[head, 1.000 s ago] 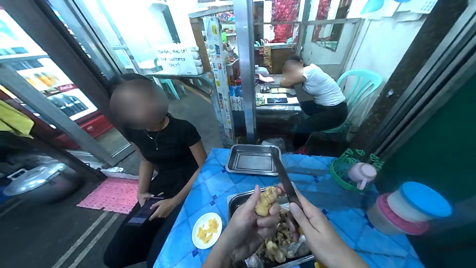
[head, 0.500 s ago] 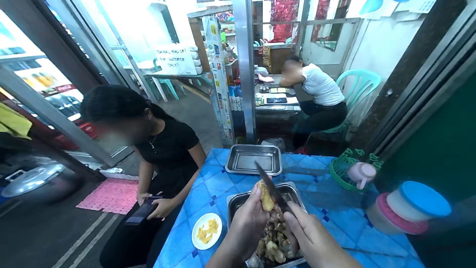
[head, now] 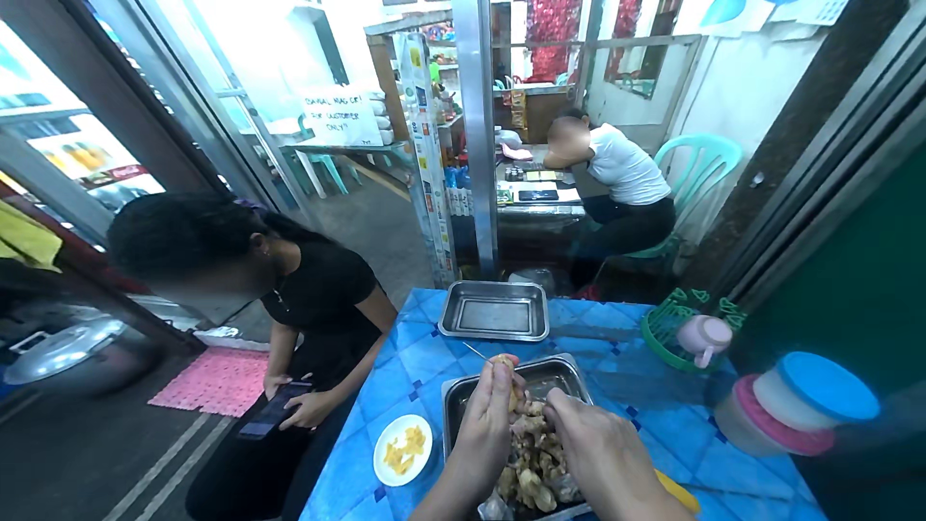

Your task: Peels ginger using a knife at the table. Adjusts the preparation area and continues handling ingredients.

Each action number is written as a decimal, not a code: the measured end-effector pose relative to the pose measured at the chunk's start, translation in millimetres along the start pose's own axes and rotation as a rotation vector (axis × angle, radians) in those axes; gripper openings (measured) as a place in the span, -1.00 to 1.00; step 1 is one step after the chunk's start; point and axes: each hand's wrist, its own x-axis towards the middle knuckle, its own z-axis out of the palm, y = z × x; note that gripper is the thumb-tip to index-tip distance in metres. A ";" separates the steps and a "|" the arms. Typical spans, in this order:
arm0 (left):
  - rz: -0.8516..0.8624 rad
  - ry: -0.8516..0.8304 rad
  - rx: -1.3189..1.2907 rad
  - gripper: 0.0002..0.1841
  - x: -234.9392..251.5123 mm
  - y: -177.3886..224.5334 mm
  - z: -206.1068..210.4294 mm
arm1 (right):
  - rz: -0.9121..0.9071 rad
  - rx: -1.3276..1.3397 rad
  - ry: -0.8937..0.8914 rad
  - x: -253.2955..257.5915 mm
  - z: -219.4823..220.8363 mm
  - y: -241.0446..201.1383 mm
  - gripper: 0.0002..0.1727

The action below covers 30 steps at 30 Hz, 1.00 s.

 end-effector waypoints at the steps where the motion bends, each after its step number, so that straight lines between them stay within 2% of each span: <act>1: -0.006 0.004 0.006 -0.50 0.6 0.0 0.0 | -0.004 -0.037 0.028 1.4 2.9 0.3 -0.91; 5: -0.069 0.042 -0.068 -0.49 -0.1 -0.1 1.8 | -0.019 -0.110 0.125 3.2 16.0 2.3 -0.92; 7: -0.101 0.052 -0.169 -0.48 -1.0 1.8 5.0 | 0.009 -0.036 0.106 1.6 14.2 1.0 -0.92; 8: -0.114 0.052 -0.232 -0.47 -0.6 2.8 6.2 | 0.044 0.082 0.024 1.3 8.4 -0.3 -0.85; 10: -0.144 0.085 -0.334 -0.43 0.5 5.6 8.2 | 0.160 0.482 -0.297 3.1 -10.2 2.6 -0.60; 12: -0.136 0.085 -0.356 -0.40 -0.4 5.7 7.1 | 0.212 0.781 -0.521 5.2 -15.1 9.9 -0.50; 14: -0.095 0.065 -0.328 -0.39 -0.9 5.4 6.8 | 0.228 0.837 -0.602 7.4 -14.2 11.9 -0.49; 16: -0.065 0.068 -0.276 -0.37 -1.2 4.7 8.2 | 0.232 0.773 -0.618 9.6 -15.7 11.5 -0.49; 18: -0.022 0.063 -0.191 -0.38 -1.3 1.4 7.4 | 0.200 0.620 -0.567 8.9 -19.9 7.0 -0.52; 21: 0.019 0.045 -0.086 -0.38 -0.5 -2.1 3.4 | 0.047 0.206 -0.152 1.4 -4.7 0.6 -0.74; 23: 0.000 0.050 -0.050 -0.38 -0.1 -1.9 2.0 | -0.015 0.023 0.043 1.1 6.8 3.7 -0.89; 26: -0.049 0.041 -0.017 -0.37 -0.5 0.2 -1.6 | -0.034 -0.034 0.096 0.2 12.2 5.9 -0.97; 30: -0.086 -0.031 -0.034 -0.30 4.7 -1.7 -8.9 | -0.053 -0.084 0.125 3.7 17.9 10.5 -0.97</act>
